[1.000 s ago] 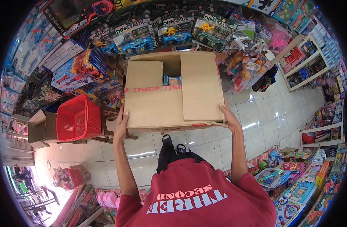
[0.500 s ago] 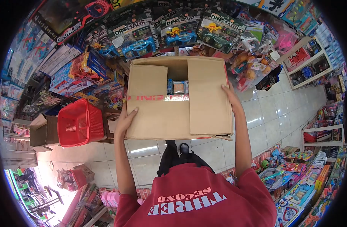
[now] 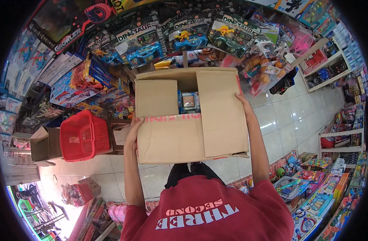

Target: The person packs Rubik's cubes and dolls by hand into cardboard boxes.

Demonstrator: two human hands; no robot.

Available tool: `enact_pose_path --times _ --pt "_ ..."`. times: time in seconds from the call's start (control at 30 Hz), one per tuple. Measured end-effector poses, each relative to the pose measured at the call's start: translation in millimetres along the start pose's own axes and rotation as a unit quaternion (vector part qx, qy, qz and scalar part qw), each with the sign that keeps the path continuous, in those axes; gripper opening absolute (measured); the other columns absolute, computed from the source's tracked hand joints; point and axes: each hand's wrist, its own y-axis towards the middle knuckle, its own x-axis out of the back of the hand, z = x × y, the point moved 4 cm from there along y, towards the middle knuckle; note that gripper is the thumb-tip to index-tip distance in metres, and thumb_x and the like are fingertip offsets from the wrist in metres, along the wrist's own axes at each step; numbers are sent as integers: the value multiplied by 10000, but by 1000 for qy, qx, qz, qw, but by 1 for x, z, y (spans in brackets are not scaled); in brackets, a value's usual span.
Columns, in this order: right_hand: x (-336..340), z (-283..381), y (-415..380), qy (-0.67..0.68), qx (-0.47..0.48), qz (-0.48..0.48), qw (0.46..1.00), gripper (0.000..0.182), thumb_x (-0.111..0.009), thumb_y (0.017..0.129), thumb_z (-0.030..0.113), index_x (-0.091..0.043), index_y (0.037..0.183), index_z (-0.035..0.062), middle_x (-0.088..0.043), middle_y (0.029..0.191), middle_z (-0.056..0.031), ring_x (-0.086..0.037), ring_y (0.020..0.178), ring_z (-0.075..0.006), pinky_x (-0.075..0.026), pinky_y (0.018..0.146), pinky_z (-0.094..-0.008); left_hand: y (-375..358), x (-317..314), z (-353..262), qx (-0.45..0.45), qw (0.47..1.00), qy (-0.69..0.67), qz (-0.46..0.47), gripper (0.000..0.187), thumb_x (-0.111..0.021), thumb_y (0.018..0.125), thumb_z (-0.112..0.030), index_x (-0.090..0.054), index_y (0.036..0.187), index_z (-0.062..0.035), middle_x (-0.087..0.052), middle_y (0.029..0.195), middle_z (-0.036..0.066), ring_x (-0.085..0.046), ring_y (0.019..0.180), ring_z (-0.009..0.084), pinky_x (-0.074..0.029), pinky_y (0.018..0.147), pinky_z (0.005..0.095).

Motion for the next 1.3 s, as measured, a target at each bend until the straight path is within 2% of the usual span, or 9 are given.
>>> enact_pose_path --times 0.33,0.43,0.53,0.63,0.73,0.83,0.93,1.13,1.3 --pt "2 22 21 -171 29 -61 983 580 -526 887 338 -362 1344 22 -517 1227 -112 -536 1060 -167 -451 862 -289 21 11 -25 -21 983 170 -72 723 -569 865 -289 -194 1428 -33 -365 1385 158 -370 1269 235 -310 1025 303" --pt "3 39 57 -157 10 -88 984 556 -502 889 409 -455 1276 11 -544 1183 -112 -549 1016 -158 -447 849 -277 74 1 -55 -125 971 201 -23 668 -533 894 -322 -239 1415 -26 -332 1415 154 -340 1294 240 -286 1039 308" --pt "25 40 113 -110 -12 -85 990 532 -533 862 495 -580 1113 28 -612 1022 -76 -591 905 -150 -494 756 -272 115 -17 -81 -174 963 179 -99 566 -501 920 -345 -352 1365 -29 -418 1349 144 -406 1237 224 -326 1000 302" --pt "14 52 112 -192 -25 -147 970 444 -477 893 380 -590 1107 8 -618 1019 -97 -572 926 -149 -452 794 -267 144 -9 -83 -79 967 227 -82 478 -521 922 -338 -456 1282 -30 -501 1250 135 -470 1153 201 -361 952 299" --pt "10 52 103 -183 67 -137 971 368 -493 880 319 -607 1045 10 -621 959 -72 -566 870 -137 -445 755 -260 129 -13 -80 -154 937 301 -82 427 -545 908 -343 -518 1213 -45 -546 1149 115 -526 1027 194 -423 861 302" --pt "1 57 78 -171 76 -163 969 305 -512 866 270 -610 1003 17 -604 901 -40 -548 827 -118 -431 731 -249 123 -12 -76 -109 961 243 -69 364 -558 910 -289 -520 1199 -70 -549 1127 100 -522 1013 175 -423 851 283" --pt "8 56 62 -208 145 -192 948 291 -528 861 289 -603 1008 49 -585 912 -36 -536 832 -123 -434 738 -236 134 -11 -72 -200 935 291 -43 327 -549 919 -257 -517 1193 -80 -551 1114 84 -515 1004 156 -419 840 265" --pt "37 40 33 -168 177 -172 954 211 -500 875 213 -592 965 46 -569 868 -12 -524 806 -90 -415 718 -225 133 -39 -69 -141 949 281 10 358 -548 915 -214 -469 1234 -72 -480 1247 114 -464 1127 201 -355 955 305" --pt "44 28 0 -93 198 -211 953 206 -476 899 187 -563 1017 42 -572 872 -20 -520 797 -99 -417 726 -231 132 -62 -68 -229 890 394 26 337 -517 923 -201 -456 1236 -90 -462 1235 136 -407 1186 231 -311 994 337"
